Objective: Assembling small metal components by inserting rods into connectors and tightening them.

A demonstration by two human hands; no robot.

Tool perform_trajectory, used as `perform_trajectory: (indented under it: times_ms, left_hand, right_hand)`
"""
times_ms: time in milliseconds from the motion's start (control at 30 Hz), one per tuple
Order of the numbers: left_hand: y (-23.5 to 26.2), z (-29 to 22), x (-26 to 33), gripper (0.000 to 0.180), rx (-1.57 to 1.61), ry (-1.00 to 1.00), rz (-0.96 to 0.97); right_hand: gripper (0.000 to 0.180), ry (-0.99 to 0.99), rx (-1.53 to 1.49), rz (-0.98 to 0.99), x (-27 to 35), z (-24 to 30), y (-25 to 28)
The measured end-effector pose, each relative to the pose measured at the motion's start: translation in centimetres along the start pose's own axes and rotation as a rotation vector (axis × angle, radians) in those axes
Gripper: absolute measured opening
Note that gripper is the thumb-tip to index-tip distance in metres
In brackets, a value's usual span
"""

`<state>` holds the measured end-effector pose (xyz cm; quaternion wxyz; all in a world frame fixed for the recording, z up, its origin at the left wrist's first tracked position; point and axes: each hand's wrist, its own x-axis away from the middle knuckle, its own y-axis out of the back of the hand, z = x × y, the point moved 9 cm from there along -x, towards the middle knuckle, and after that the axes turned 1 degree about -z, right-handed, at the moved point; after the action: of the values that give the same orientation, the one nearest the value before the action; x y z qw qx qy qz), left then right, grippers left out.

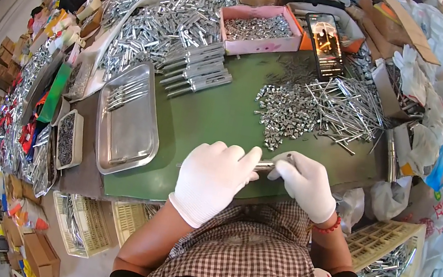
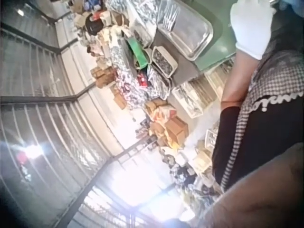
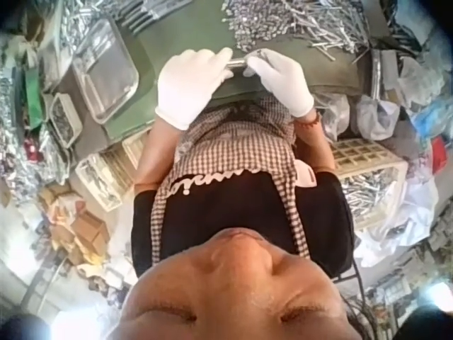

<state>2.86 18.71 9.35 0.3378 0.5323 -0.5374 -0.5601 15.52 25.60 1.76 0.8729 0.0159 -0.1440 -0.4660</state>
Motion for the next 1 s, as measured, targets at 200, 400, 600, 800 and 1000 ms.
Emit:
perform_trajectory:
  times_ms: [200, 400, 600, 800, 1000]
  left_hand:
    - [-1.1, 1.2, 0.3, 0.037, 0.121, 0.026, 0.012]
    - [-2.1, 1.2, 0.2, 0.028, 0.28, 0.042, -0.115]
    - [-3.6, 1.1, 0.4, 0.023, 0.154, 0.168, -0.029]
    - [-4.8, 1.4, 0.4, 0.018, 0.074, 0.238, 0.092]
    - [-4.9, 1.5, 0.3, 0.02, 0.084, 0.249, 0.087]
  right_hand:
    - [0.019, 0.136, 0.136, 0.0, -0.2, 0.5, -0.1]
    - [0.017, 0.252, 0.313, -0.051, -0.3, 1.3, 0.5]
    - [0.008, 0.532, 0.689, -0.424, -2.2, 4.6, 4.4]
    - [0.01, 0.511, 1.108, -0.328, -5.9, 4.7, 3.3]
    - [0.011, 0.54, 0.958, -0.337, -5.3, 4.4, 4.0]
